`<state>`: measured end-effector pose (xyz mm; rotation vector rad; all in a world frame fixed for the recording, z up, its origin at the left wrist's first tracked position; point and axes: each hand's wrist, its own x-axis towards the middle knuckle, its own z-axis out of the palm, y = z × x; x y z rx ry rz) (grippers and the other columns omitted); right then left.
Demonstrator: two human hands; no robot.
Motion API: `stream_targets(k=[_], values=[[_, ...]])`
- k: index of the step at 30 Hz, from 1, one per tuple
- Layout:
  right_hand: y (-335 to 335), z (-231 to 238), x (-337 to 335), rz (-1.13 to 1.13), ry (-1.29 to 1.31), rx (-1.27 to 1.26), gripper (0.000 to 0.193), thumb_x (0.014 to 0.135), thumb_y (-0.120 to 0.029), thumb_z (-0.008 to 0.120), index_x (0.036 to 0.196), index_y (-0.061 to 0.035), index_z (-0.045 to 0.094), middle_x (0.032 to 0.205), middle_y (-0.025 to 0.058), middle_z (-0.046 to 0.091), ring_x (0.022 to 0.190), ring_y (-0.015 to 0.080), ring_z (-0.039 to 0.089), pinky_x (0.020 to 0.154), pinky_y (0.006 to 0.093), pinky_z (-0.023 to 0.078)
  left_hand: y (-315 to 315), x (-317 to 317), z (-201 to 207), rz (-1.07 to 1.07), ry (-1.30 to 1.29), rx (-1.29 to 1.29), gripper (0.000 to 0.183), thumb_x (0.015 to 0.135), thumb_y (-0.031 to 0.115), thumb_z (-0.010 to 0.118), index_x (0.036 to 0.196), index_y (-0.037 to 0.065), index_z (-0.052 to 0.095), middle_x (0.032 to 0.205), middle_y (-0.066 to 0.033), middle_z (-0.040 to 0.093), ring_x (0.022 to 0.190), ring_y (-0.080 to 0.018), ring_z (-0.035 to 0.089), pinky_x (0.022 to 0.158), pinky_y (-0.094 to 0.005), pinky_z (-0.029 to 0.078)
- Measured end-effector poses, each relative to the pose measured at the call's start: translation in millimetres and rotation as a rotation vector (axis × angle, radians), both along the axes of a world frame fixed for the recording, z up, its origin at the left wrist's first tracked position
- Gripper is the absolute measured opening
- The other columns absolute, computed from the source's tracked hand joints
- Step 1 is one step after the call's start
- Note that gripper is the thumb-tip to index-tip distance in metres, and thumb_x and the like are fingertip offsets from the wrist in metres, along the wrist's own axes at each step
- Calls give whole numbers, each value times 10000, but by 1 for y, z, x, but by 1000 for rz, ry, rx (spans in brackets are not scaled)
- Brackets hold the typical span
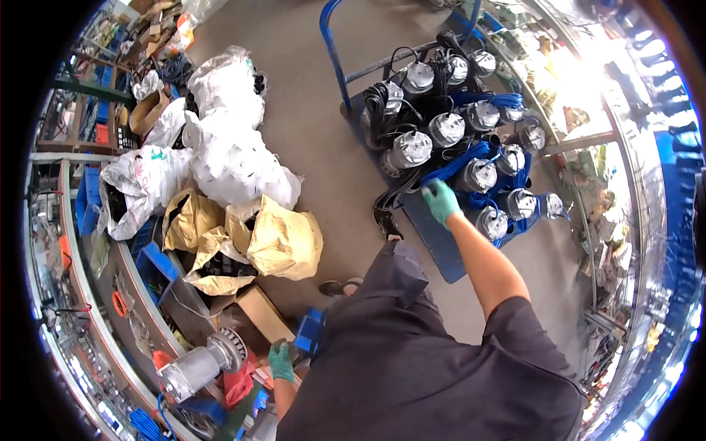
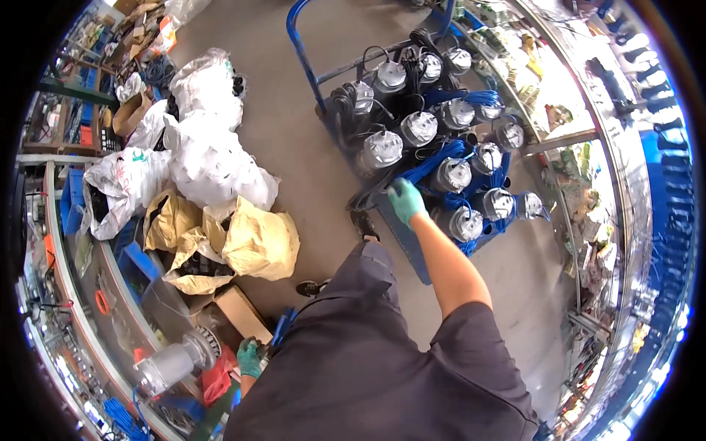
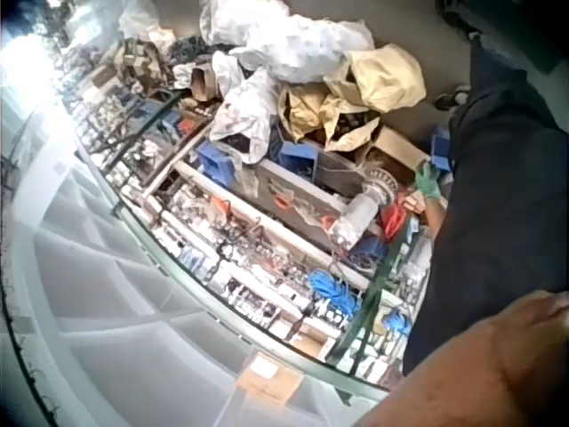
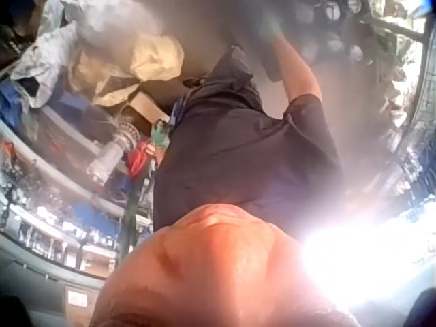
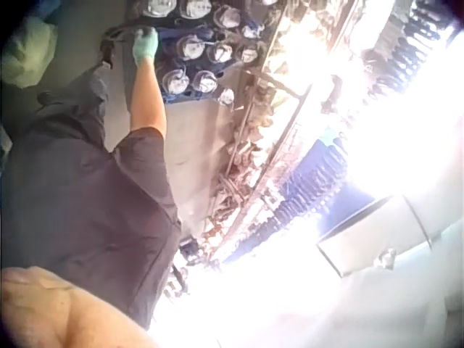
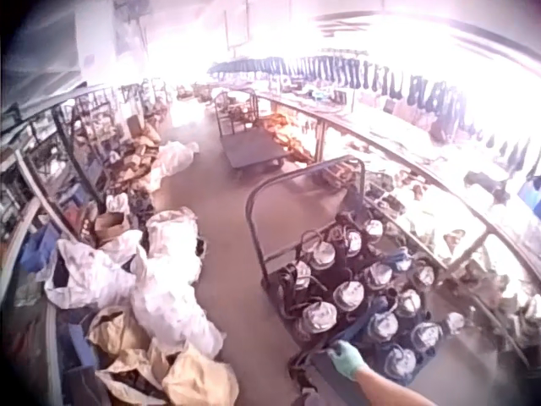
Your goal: The person unloads water pumps from a blue cart by hand, placing each one onto a white sack on a shelf and coiling its power cord.
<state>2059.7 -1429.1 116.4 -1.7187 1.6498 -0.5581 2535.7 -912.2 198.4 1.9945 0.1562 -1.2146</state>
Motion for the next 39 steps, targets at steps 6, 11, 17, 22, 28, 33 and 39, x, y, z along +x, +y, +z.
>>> stream_targets(k=[6,11,17,22,28,33,39], values=[[-173,-41,24,407,259,130,394,927,-264,659,1283,-100,612,1336,192,599,1190,401,583,1003,463,483,2,-102,38,8,48,70,269,976,151,679,1230,80,626,1021,-82,702,880,-221,707,719,-347,594],[-201,-72,36,707,245,205,217,962,-207,663,1115,-64,717,1020,100,678,903,244,649,799,350,528,-7,-167,68,59,85,91,282,937,120,718,1205,99,633,994,-82,701,850,-214,703,696,-336,580],[-188,-81,43,522,136,505,343,1000,-329,643,1028,0,738,891,151,741,787,274,692,739,383,531,-17,-202,73,187,135,196,279,958,161,695,1219,92,624,1018,-71,696,896,-215,692,757,-356,569],[-158,-64,53,671,412,319,343,967,-338,652,952,-6,737,891,238,722,864,420,684,792,471,523,-38,-211,56,222,144,156,289,975,183,681,1241,86,623,1055,-71,689,945,-222,691,792,-354,567],[-152,-18,79,675,365,409,376,988,-347,608,1016,4,740,944,229,735,894,393,690,838,452,519,-52,-219,36,148,155,136,294,1013,175,637,1286,68,618,1122,-78,693,972,-195,701,804,-320,573],[-126,18,110,605,114,487,320,970,-284,589,981,0,735,874,201,729,819,348,681,780,429,515,-85,-207,30,95,138,158,275,1015,149,622,1271,50,635,1107,-86,702,951,-170,693,801,-309,572],[-99,156,182,721,40,462,317,953,-275,575,941,-3,737,825,234,709,779,379,687,742,448,513,-205,-174,13,102,235,1,465,966,312,717,1303,2,630,1163,-94,685,1024,-173,663,849,-310,550]])
